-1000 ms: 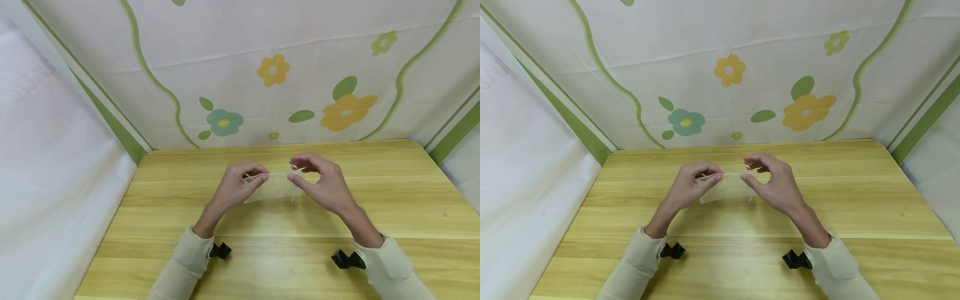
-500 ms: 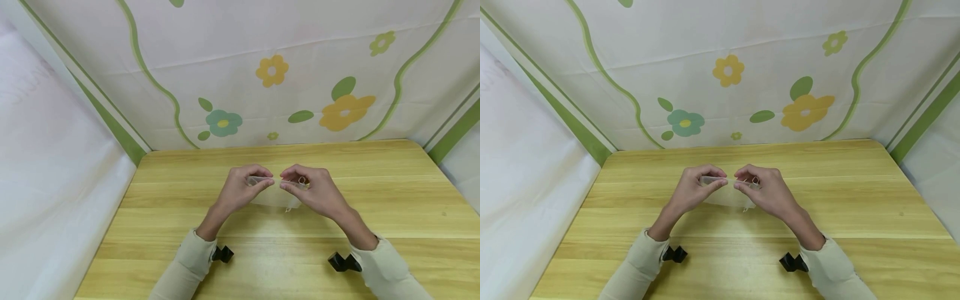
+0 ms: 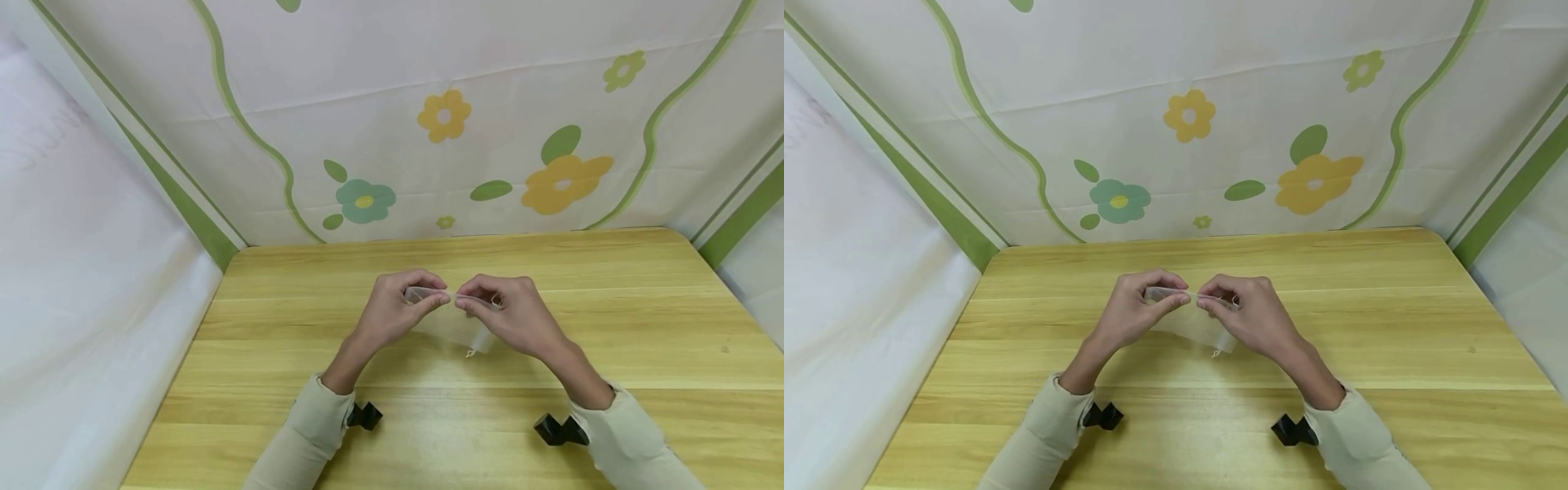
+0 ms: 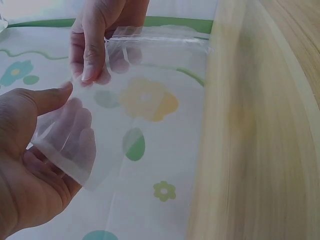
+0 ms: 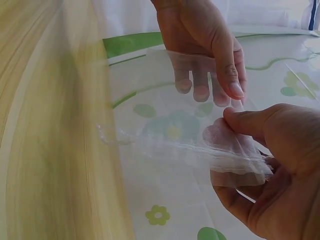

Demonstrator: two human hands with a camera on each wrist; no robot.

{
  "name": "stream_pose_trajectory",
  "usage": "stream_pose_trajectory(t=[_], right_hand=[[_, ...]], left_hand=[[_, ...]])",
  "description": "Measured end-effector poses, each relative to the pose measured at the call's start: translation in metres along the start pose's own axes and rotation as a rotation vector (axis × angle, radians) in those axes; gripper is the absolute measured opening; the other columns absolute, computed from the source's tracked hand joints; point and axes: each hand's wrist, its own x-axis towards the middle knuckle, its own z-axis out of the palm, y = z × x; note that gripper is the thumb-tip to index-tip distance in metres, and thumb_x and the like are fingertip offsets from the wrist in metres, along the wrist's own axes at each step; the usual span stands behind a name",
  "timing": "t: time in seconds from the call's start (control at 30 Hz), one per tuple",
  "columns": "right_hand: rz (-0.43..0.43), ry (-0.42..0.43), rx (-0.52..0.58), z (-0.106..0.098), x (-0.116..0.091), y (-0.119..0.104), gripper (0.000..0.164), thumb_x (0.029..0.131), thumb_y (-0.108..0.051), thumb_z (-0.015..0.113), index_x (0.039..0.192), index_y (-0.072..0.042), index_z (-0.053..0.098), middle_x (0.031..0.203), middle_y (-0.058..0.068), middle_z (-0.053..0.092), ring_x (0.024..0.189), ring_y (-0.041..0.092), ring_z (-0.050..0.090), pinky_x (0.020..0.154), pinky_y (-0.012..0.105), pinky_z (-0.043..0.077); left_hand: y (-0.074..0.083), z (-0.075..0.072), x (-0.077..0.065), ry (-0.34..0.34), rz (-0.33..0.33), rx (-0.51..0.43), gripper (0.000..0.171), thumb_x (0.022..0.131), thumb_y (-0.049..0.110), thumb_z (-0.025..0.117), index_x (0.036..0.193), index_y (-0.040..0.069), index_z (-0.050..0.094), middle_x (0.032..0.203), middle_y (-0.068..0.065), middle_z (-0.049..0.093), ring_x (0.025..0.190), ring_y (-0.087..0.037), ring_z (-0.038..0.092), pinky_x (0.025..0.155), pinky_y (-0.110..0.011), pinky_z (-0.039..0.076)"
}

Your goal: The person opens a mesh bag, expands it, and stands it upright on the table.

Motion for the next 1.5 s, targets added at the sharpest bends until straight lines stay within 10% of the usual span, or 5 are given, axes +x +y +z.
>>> stream_pose_trajectory(t=[0.2, 0.7, 0.97, 1.5], right_hand=[[0.022, 0.046, 0.019, -0.003, 0.0, 0.001, 0.007, 0.098, -0.013, 0.08, 0.099, -0.019, 0.08, 0.076, -0.008, 0.074, 0.065, 0.008, 0.066, 0.055, 0.023, 0.05], [0.073, 0.223, 0.168, -0.018, 0.002, 0.004, 0.006, 0.099, -0.008, 0.077, 0.102, -0.013, 0.08, 0.083, 0.004, 0.08, 0.068, 0.009, 0.071, 0.052, 0.02, 0.049], [0.09, 0.296, 0.272, -0.017, 0.004, 0.006, 0.006, 0.1, -0.004, 0.076, 0.105, -0.005, 0.079, 0.085, -0.01, 0.078, 0.07, 0.007, 0.074, 0.058, 0.02, 0.057], [0.137, 0.195, 0.236, -0.017, 0.003, 0.009, 0.012, 0.103, -0.012, 0.074, 0.113, -0.005, 0.076, 0.09, 0.0, 0.08, 0.075, 0.009, 0.077, 0.054, 0.021, 0.047]], left_hand=[[0.0, -0.003, -0.001, 0.021, -0.015, 0.005, 0.02, 0.095, 0.014, 0.083, 0.114, 0.007, 0.078, 0.098, -0.009, 0.081, 0.071, -0.013, 0.063, 0.058, -0.023, 0.051], [-0.004, -0.011, 0.0, 0.107, -0.014, -0.042, 0.024, 0.096, 0.013, 0.082, 0.117, 0.004, 0.075, 0.1, -0.008, 0.079, 0.088, -0.017, 0.073, 0.072, -0.027, 0.063], [-0.004, -0.014, 0.001, 0.139, 0.0, -0.093, 0.02, 0.098, 0.005, 0.077, 0.118, -0.001, 0.074, 0.102, -0.014, 0.079, 0.09, -0.024, 0.076, 0.072, -0.031, 0.066], [-0.005, -0.018, 0.003, 0.215, 0.042, -0.138, 0.014, 0.098, -0.002, 0.074, 0.111, -0.009, 0.074, 0.097, -0.02, 0.078, 0.084, -0.035, 0.077, 0.074, -0.034, 0.066]])
